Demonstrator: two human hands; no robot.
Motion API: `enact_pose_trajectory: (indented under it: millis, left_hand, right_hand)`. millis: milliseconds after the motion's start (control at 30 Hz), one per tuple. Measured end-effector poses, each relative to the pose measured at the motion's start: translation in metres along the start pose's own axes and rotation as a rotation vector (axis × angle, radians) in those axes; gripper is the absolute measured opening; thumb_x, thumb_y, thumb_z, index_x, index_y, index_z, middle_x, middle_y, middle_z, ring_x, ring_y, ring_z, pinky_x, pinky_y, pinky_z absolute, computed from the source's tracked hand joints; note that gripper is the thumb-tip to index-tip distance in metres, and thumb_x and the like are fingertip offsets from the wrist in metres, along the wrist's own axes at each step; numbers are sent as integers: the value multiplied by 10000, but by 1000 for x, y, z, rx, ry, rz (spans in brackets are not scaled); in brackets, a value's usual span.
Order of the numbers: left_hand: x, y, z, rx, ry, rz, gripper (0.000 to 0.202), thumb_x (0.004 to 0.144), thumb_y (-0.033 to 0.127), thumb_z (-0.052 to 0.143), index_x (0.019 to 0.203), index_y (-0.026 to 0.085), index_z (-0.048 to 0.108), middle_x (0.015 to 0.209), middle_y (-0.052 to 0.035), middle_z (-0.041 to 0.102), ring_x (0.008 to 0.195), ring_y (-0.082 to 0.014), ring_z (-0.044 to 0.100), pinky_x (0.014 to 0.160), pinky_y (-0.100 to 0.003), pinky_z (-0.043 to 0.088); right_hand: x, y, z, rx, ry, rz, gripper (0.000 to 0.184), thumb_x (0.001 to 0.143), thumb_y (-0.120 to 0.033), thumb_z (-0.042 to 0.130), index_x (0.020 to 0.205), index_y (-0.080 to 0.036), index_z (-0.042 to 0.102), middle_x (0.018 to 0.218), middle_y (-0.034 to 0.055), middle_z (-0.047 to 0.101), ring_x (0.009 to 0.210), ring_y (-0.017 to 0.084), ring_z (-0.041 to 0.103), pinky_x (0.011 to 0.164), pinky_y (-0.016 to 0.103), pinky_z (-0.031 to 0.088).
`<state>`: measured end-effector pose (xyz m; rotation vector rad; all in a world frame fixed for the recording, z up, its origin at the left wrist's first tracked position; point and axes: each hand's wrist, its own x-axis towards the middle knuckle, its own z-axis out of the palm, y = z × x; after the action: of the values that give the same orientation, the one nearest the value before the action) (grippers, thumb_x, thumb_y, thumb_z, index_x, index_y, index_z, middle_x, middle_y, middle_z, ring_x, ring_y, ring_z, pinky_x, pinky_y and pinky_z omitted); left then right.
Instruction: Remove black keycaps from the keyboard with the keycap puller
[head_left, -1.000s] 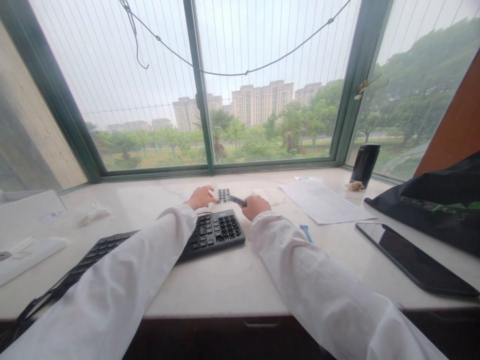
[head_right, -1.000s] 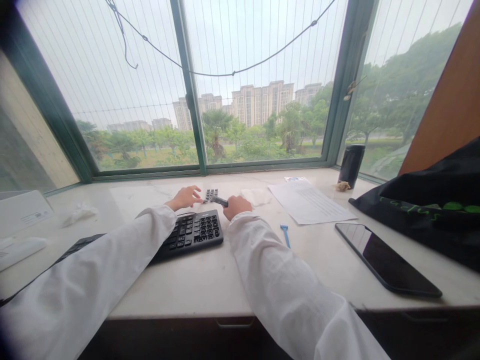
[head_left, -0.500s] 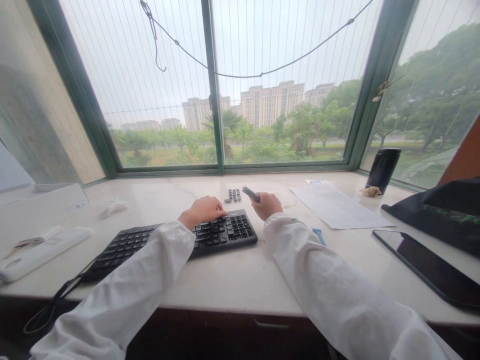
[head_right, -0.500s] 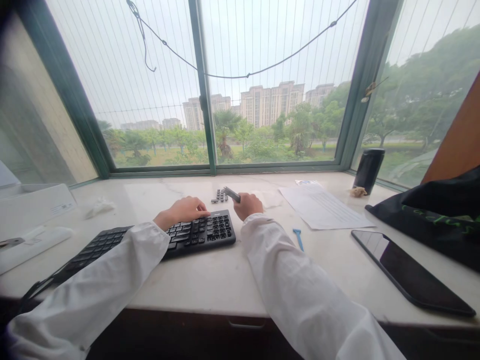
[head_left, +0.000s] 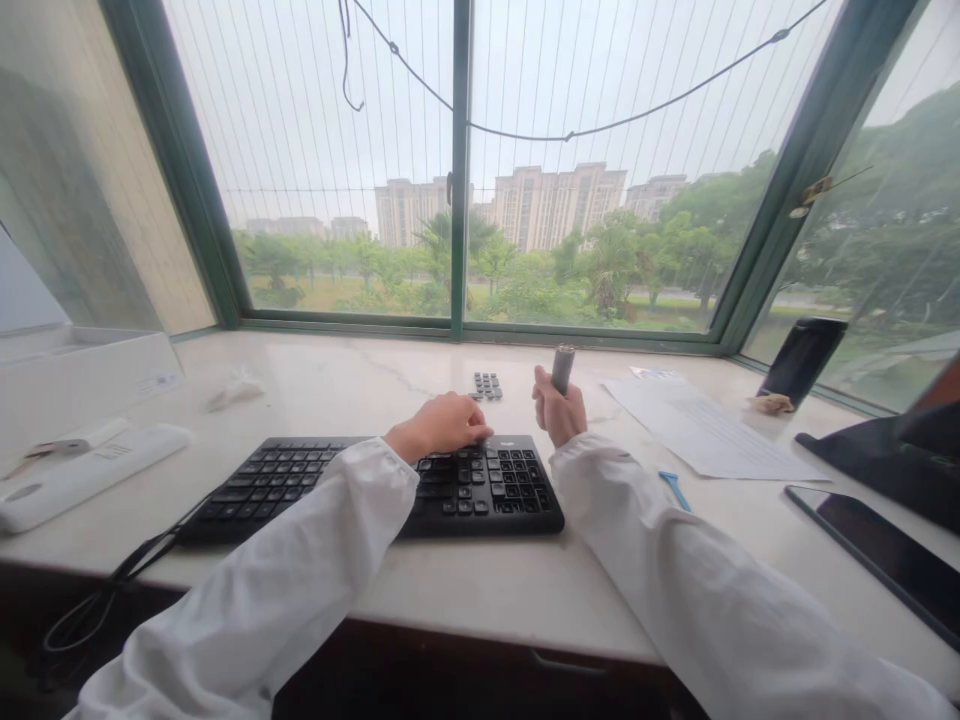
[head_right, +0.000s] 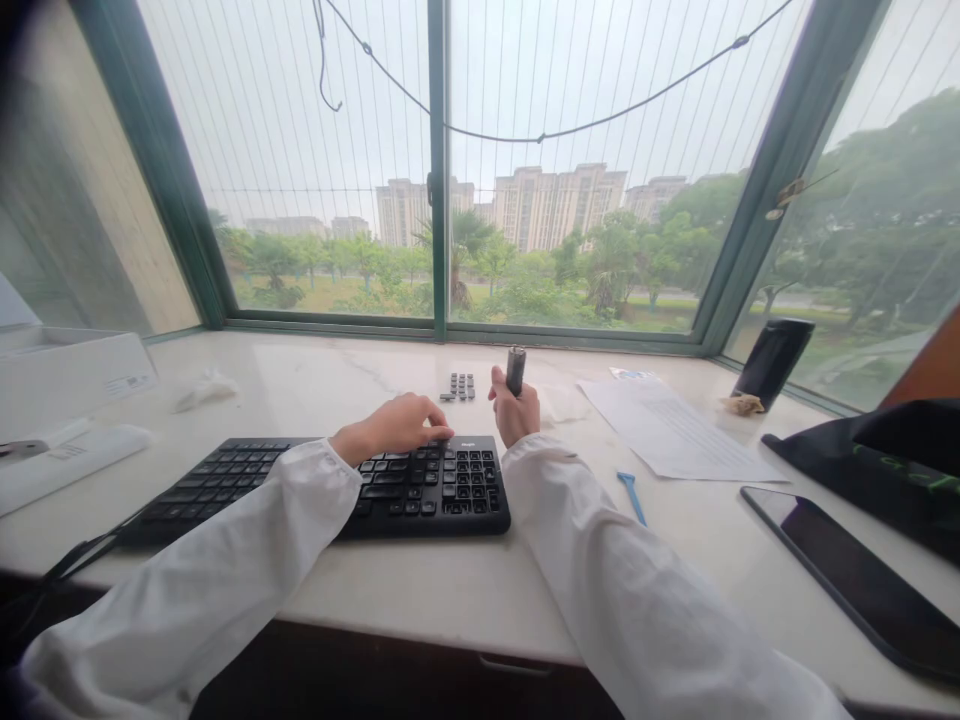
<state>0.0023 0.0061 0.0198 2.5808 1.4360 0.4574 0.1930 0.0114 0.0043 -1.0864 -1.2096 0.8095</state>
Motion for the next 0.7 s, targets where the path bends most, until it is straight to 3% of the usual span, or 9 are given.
enact_pose_trajectory:
  millis: [67, 167, 400, 700]
  left_hand:
    - [-3, -2, -3, -78, -8, 61, 249, 765, 427, 628, 838, 233, 766, 834, -36, 729, 757, -193, 626, 720, -269, 427]
    - [-6, -6, -6, -218, -81, 139, 221, 711, 403, 694, 818, 227, 773, 804, -25, 732, 780, -179, 632, 770, -249, 432]
    - [-8, -5, -1, -306, -121, 148, 264, 652, 392, 744, 843, 213, 780, 775, -28, 736, 734, -166, 644, 705, -236, 445]
    - [-5, -8, 3, -432, -186, 11, 325, 609, 384, 753, 869, 190, 779, 783, -22, 736, 774, -178, 640, 718, -236, 442]
  right_hand:
    - [-6, 0, 8, 285, -102, 67, 459, 789, -569, 565, 559, -223, 371, 367, -103, 229, 318, 59, 173, 329, 218, 151]
    - [-16, -1, 20, 485, -217, 113, 499, 803, -547, 582, 540, -222, 310, 368, -113, 181, 313, 45, 146, 323, 204, 116]
    - [-28, 4, 37, 455, -113, 137, 524, 797, -568, 592, 549, -221, 287, 378, -110, 199, 316, 40, 164, 313, 199, 131]
    - [-31, 10, 41, 431, -151, 173, 543, 794, -599, 576, 558, -224, 261, 391, -113, 171, 324, 41, 162, 320, 201, 152]
